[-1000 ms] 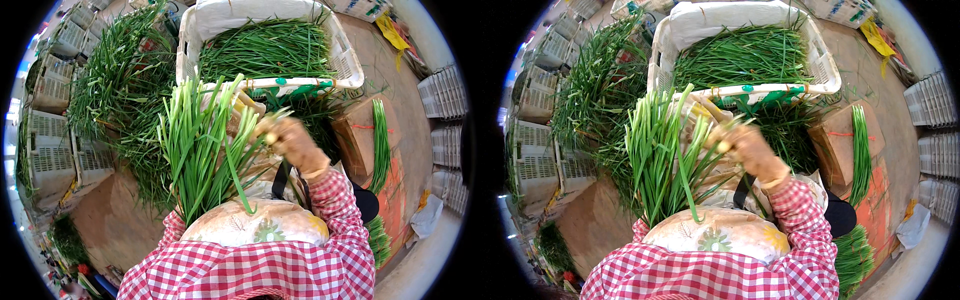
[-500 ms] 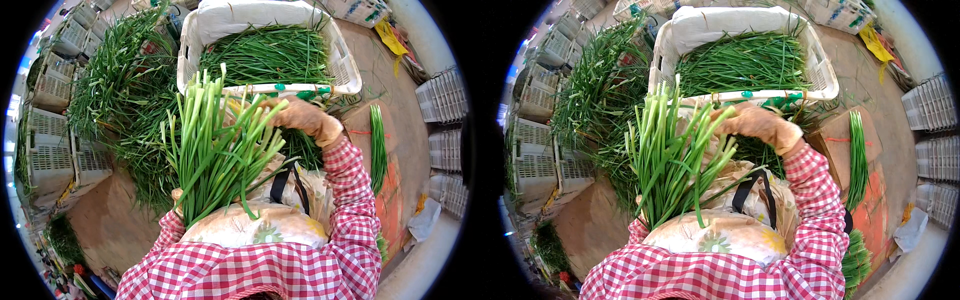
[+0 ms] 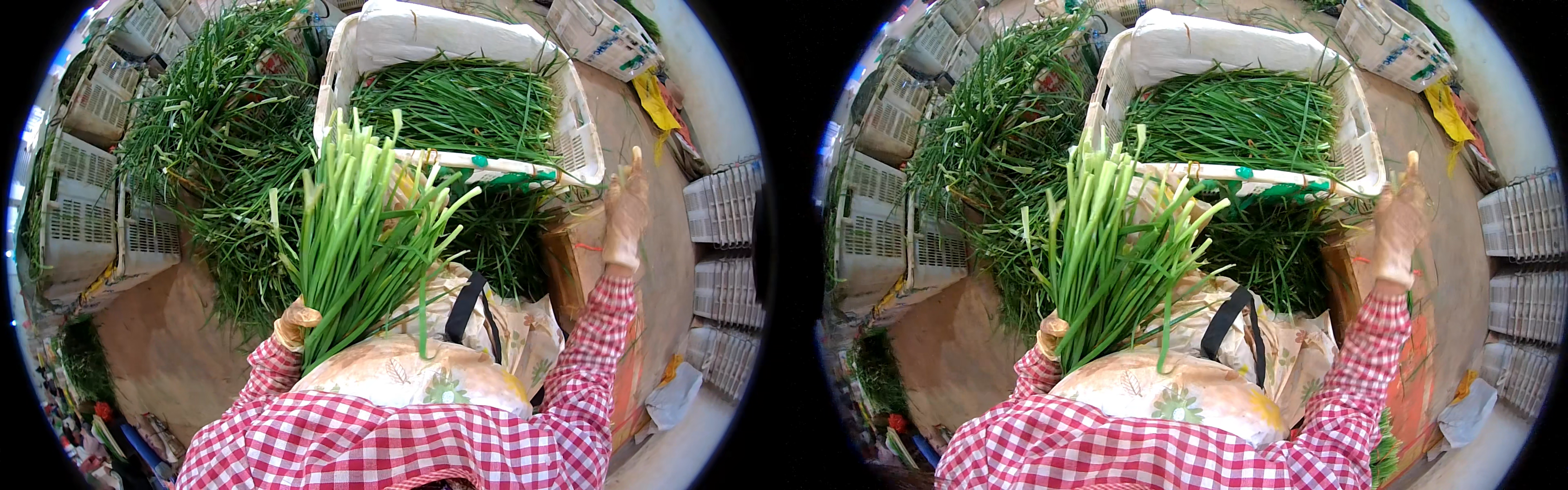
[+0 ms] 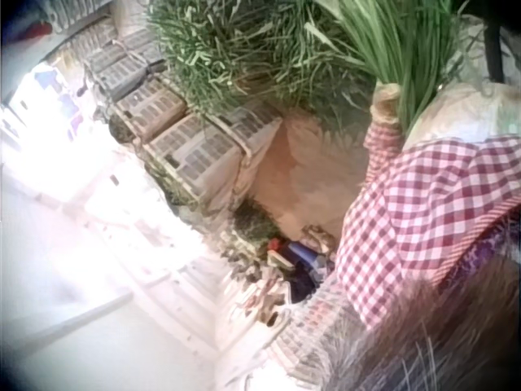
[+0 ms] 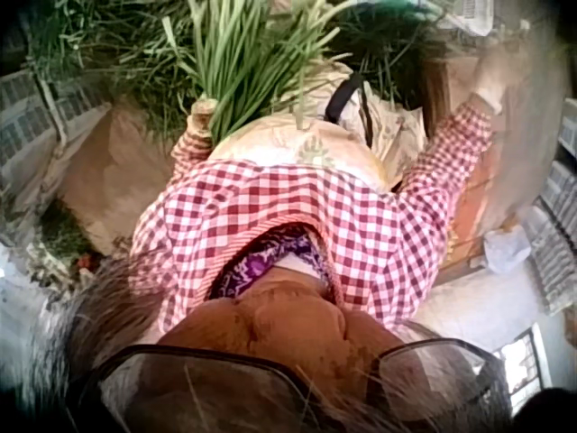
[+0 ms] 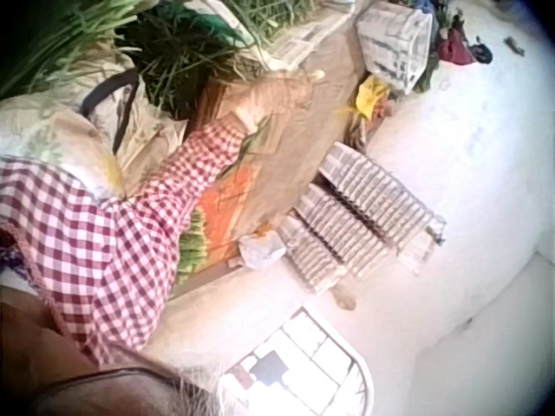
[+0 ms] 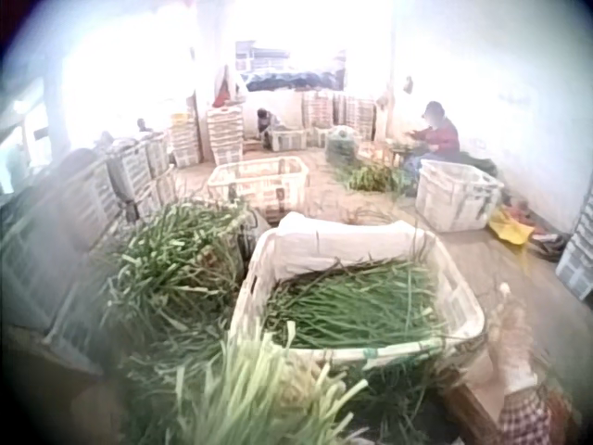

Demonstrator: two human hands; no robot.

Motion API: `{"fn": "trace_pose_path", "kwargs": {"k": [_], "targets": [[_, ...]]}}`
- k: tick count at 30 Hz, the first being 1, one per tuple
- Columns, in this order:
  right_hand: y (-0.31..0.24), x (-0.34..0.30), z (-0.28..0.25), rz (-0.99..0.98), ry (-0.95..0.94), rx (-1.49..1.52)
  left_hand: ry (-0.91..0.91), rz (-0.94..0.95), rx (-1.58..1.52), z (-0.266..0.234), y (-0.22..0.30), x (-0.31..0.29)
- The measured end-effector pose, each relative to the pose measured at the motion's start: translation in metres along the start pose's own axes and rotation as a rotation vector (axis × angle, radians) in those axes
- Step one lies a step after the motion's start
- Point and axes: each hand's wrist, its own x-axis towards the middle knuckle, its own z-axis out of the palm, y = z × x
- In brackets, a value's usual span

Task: The person sorts bunches of green onions, removes loose leaves, aligns the stalks, wraps a red band around each bunch, and places the finished bundles into a plastic crate.

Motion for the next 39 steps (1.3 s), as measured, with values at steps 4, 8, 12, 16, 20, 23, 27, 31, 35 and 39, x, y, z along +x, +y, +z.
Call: {"fn": "trace_pose_path", "kwargs": {"k": [4, 8, 12, 16, 20, 23, 27, 31, 35, 39], "targets": [[-0.108, -0.026, -0.075, 0.373, -0.756, 1.634, 0.121, 0.010, 0.208, 0.007, -0.001, 0.000], [-0.174, -0.048, -0.100, 0.033, -1.173, 1.427, 0.158, -0.043, 0.459, 0.004, -0.003, 0.005], [-0.167, -0.070, -0.084, -0.248, -0.811, 1.212, 0.116, 0.055, 0.572, 0.052, -0.004, 0.023], [-0.131, -0.063, -0.047, -0.349, -0.557, 1.063, 0.180, 0.042, 0.611, 0.048, -0.012, 0.024], [-0.093, -0.042, -0.030, -0.347, -0.430, 1.015, 0.118, 0.020, 1.017, 0.037, -0.012, 0.024], [-0.083, -0.042, -0.029, -0.461, -0.406, 0.943, 0.202, -0.095, 0.968, 0.033, -0.014, 0.024], [-0.064, -0.040, -0.039, -0.505, -0.486, 0.820, 0.190, -0.212, 0.793, 0.037, 0.001, 0.017], [0.039, -0.046, 0.010, -0.222, -0.407, 0.455, 0.262, -0.235, 0.639, 0.044, 0.009, 0.011], [-0.042, -0.061, -0.031, -0.155, -0.643, 0.878, 0.342, -0.143, 0.778, 0.054, -0.002, 0.023], [-0.142, -0.067, -0.097, -0.186, -0.888, 1.378, 0.284, 0.039, 0.926, 0.046, -0.011, 0.029]]}}
